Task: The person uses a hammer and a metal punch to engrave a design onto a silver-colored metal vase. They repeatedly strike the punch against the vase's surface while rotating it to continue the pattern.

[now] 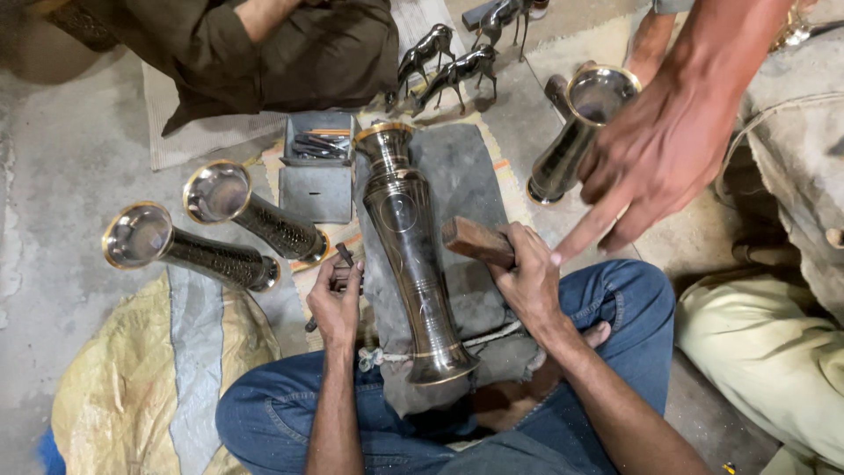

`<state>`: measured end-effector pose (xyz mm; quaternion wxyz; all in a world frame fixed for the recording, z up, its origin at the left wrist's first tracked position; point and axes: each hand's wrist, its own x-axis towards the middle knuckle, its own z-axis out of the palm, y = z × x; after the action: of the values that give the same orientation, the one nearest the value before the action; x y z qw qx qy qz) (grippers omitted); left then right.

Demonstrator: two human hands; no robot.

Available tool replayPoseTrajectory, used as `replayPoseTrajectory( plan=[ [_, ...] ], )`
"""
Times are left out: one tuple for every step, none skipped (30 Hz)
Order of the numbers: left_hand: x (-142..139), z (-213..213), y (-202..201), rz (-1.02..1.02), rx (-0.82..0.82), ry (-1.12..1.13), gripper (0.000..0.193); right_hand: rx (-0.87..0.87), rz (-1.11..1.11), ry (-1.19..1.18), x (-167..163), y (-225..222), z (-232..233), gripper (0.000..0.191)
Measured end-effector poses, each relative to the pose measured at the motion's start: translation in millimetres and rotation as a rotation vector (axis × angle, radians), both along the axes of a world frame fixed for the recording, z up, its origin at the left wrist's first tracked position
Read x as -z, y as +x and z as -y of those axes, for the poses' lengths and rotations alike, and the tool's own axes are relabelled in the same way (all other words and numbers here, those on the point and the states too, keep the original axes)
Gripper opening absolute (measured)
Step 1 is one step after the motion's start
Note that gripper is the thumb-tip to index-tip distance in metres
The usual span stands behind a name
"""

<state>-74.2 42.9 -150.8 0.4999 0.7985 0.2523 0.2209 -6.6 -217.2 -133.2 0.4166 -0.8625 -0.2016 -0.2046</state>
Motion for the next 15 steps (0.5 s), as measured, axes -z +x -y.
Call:
replayPoseTrajectory(
  plan=[
    [-0.1,0.1,0.0,-0.015,-0.009,-0.004,0.034,-0.003,0.013,0.003,-0.4,0.0,0.3,0.031],
    [0.0,0.2,0.3,0.002,0.003,0.001,0.034,-0.005,0.019,0.003,-0.8,-0.4,0.6,0.031],
    [-0.3,0.2,0.1,0.014,0.015,0.006,0.033,-0.007,0.02,0.003,-1.0,-1.1,0.8,0.031],
    [-0.2,0.0,0.9,0.035,0.028,0.012,0.033,-0.007,0.005,0.005,-1.3,-1.4,0.9,0.03],
    [0.4,-0.4,1.7,0.026,0.025,0.02,0.033,-0.006,-0.002,0.008,-1.4,-1.6,0.9,0.03],
    [0.3,-0.5,1.4,0.011,0.021,0.027,0.034,-0.005,-0.016,0.01,-1.4,-2.2,0.9,0.03],
    [-0.2,-0.3,0.8,-0.006,0.017,0.034,0.034,-0.006,-0.03,0.008,-1.2,-3.1,0.8,0.03],
    [0.0,-0.4,1.0,0.001,0.019,0.039,0.033,-0.006,-0.032,0.008,-1.0,-3.0,0.8,0.029],
    [-0.4,-0.2,1.2,0.012,0.022,0.045,0.033,-0.006,-0.032,0.009,-0.7,-2.9,0.7,0.029],
    [-0.8,0.2,0.5,0.014,0.024,0.049,0.032,0.0,-0.068,0.008,-0.3,-2.9,0.7,0.029],
    [-1.2,0.6,-0.4,-0.002,0.016,0.031,0.032,0.004,-0.102,0.008,0.1,-2.9,0.8,0.029],
    [-1.6,0.9,-0.1,-0.009,0.01,0.014,0.032,0.009,-0.128,0.009,0.5,-2.5,0.7,0.029],
    [-2.1,1.2,-0.2,-0.02,0.005,-0.003,0.032,0.01,-0.099,0.009,0.8,-2.0,0.5,0.03],
    [-2.4,1.5,-0.4,-0.014,0.012,0.004,0.033,0.01,-0.075,0.008,1.1,-1.9,0.5,0.03],
    [-2.7,1.6,-0.3,-0.006,0.019,0.012,0.033,0.011,-0.049,0.008,1.1,-1.9,0.2,0.031]
  ],
)
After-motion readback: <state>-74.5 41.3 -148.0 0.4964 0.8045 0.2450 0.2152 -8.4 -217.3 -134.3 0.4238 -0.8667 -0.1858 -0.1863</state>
